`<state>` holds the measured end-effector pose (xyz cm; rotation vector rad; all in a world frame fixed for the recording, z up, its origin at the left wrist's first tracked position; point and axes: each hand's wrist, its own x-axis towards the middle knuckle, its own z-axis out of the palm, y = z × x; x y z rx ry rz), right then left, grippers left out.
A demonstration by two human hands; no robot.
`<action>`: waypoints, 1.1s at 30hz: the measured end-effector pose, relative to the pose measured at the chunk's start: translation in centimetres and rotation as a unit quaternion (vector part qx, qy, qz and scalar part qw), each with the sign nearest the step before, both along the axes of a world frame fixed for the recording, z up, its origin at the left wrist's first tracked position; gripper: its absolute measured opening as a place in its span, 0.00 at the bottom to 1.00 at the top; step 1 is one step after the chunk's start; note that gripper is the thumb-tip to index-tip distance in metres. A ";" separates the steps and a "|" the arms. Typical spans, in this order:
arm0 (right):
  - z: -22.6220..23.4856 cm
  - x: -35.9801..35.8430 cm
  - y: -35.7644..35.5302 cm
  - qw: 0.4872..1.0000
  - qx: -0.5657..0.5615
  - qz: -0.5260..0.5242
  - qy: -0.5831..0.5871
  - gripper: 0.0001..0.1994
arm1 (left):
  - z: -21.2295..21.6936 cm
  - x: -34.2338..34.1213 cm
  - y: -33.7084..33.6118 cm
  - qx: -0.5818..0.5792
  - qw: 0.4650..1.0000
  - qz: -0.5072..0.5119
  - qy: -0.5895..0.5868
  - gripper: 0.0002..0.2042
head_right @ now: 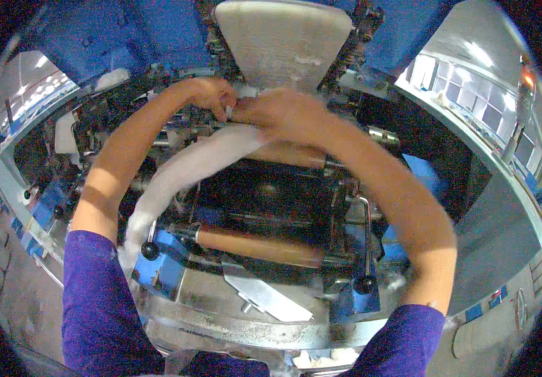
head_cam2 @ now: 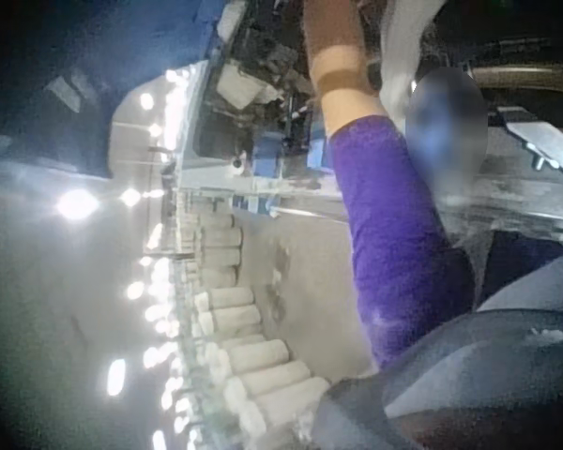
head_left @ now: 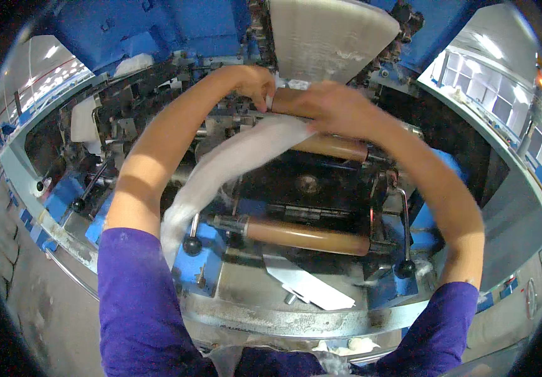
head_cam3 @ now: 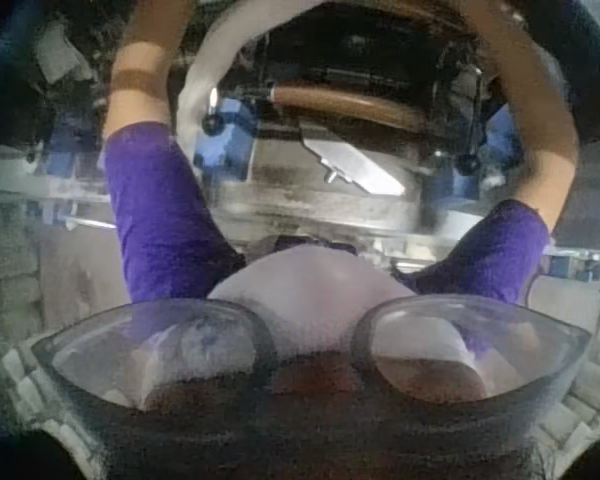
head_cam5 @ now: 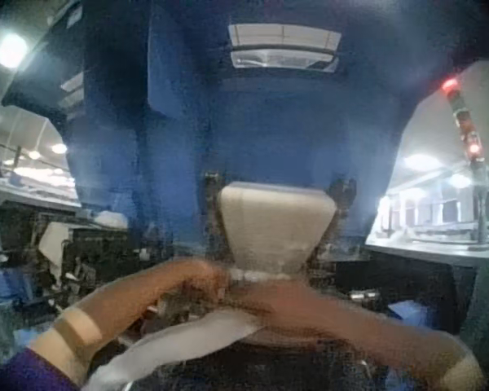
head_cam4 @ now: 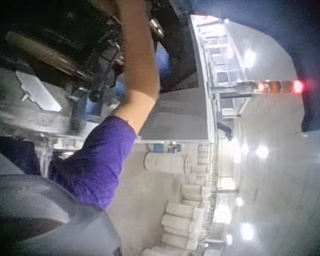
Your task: The person walks to a textile machine and threads white yarn through multiple rollers and guides. They pull the yarn through the mechanism, adjust the path, and secure it to ensure proper alignment for operation.
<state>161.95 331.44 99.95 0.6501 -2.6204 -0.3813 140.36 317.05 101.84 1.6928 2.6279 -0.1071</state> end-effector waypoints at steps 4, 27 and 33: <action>-4.2 0.2 -6.0 0.993 0.027 0.098 0.059 0.40 | 0.1 -1.9 -0.1 -0.014 0.993 -0.010 -0.116 0.30; -10.7 13.7 -8.6 0.927 -0.211 -0.166 -0.260 0.23 | -9.5 22.1 -12.6 0.144 0.972 0.060 0.175 0.32; -8.2 19.3 -9.8 0.993 0.071 -0.034 0.086 0.26 | -5.4 15.0 -12.8 0.177 0.983 0.043 0.015 0.19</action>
